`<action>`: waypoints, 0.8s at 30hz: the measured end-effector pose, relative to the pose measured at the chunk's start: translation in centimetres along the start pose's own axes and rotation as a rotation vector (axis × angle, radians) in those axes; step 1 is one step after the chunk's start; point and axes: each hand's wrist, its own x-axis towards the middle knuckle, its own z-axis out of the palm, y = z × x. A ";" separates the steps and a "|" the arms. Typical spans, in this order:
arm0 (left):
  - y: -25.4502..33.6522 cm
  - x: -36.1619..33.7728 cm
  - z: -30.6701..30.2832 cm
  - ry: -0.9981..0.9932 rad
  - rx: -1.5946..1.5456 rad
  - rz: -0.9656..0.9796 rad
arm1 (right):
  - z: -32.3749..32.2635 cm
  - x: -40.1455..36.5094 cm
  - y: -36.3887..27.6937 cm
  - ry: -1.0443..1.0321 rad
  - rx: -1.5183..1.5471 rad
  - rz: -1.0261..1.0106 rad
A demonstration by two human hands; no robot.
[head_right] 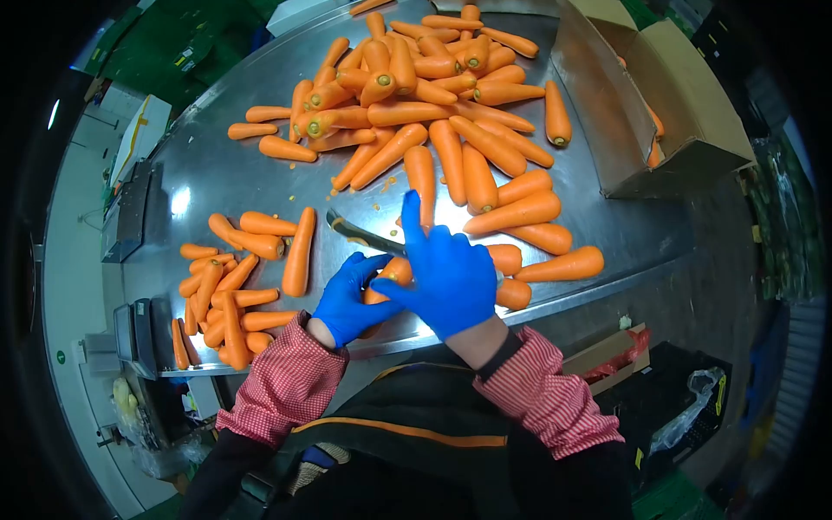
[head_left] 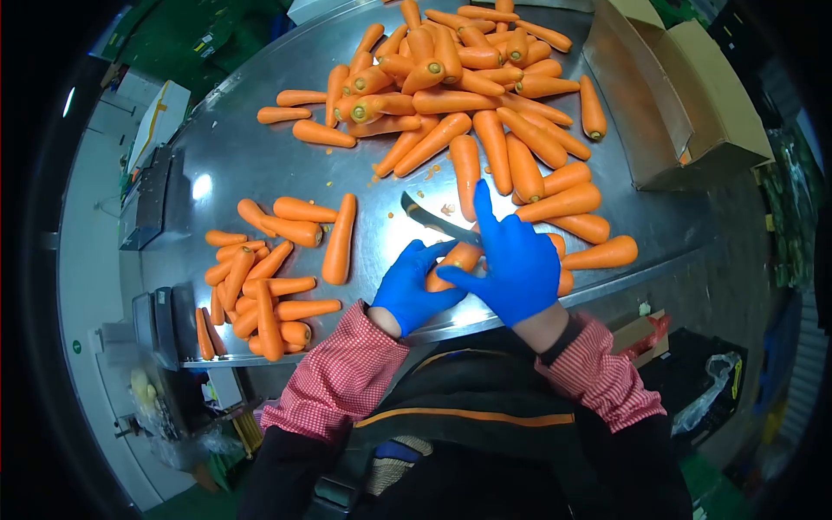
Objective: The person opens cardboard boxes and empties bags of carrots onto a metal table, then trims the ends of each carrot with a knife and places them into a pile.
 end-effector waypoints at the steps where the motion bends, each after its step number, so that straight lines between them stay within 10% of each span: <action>1: 0.0 -0.1 0.1 -0.018 -0.011 0.006 | 0.6 0.2 0.6 0.058 0.040 -0.010; 5: -2.9 -1.0 -1.3 0.057 -0.587 -0.174 | 0.7 0.6 2.2 0.135 0.899 0.457; 7: -4.6 -1.3 -1.9 0.131 -1.453 -0.350 | 1.1 -0.4 2.2 0.081 1.110 0.567; 12: -5.2 -2.1 -2.0 0.435 -1.937 -0.404 | 4.7 -2.1 1.6 0.154 0.177 -0.208; 24: -5.4 -4.3 -1.8 0.577 -2.114 -0.342 | 8.3 -1.3 -1.5 0.045 -0.185 -0.299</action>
